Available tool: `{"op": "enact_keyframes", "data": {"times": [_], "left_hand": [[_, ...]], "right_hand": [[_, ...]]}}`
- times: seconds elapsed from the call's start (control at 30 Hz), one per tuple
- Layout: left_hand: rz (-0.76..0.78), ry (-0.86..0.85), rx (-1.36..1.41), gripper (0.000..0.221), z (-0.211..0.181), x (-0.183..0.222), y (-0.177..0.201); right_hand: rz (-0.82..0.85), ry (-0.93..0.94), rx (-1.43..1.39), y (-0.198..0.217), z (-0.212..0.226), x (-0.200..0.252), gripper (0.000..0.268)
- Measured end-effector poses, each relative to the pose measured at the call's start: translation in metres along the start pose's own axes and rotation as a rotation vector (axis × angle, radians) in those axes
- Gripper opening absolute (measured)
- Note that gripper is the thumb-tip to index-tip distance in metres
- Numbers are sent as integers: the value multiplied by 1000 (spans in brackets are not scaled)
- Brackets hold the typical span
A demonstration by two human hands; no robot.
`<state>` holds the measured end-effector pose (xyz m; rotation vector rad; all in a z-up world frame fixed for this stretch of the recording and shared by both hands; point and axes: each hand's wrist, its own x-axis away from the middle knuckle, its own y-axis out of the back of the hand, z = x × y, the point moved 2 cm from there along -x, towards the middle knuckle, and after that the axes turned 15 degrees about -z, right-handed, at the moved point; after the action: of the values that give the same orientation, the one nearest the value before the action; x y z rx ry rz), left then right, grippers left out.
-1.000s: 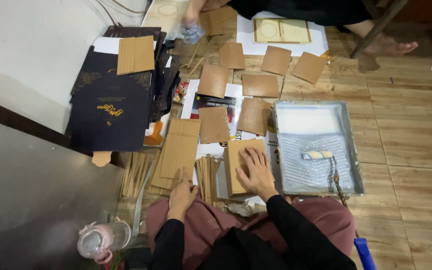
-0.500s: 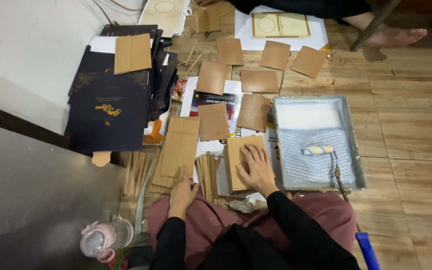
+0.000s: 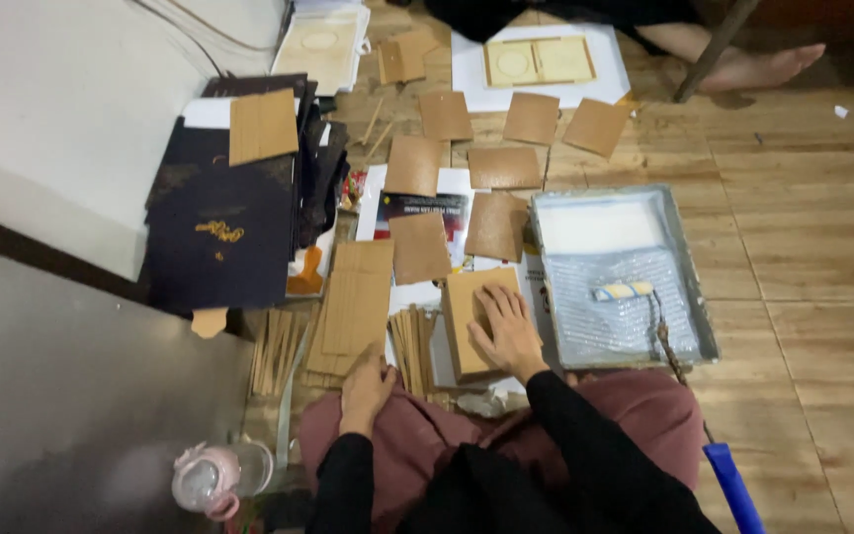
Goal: The person is sitting on the floor, picking up scattered cardboard pieces of various sizes and stacking them into organized piles.
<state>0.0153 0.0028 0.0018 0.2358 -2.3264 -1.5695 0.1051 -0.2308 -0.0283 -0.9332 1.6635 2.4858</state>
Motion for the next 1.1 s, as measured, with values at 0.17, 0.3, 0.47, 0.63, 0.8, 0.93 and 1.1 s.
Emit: {"op": "enact_keyframes", "data": {"times": [0.17, 0.3, 0.47, 0.63, 0.8, 0.93, 1.1], "left_hand": [[-41, -28, 18, 50, 33, -11, -50], [-12, -10, -3, 50, 22, -6, -36], [-35, -31, -3, 49, 29, -11, -45], [-42, -31, 7, 49, 32, -12, -48], [-36, -42, 8, 46, 29, -10, -44], [-26, -28, -12, 46, 29, -11, -45], [-44, -52, -22, 45, 33, -14, -50]], "right_hand": [[7, -7, 0, 3, 3, 1, 57], [23, -20, -7, 12, 7, -2, 56], [35, -29, -6, 10, 6, -2, 55], [35, -23, 19, 11, 7, -3, 55], [45, -23, 14, 11, 7, -3, 54], [37, -19, 14, 10, 6, -3, 54], [40, -17, 16, 14, 8, -4, 55]]}}
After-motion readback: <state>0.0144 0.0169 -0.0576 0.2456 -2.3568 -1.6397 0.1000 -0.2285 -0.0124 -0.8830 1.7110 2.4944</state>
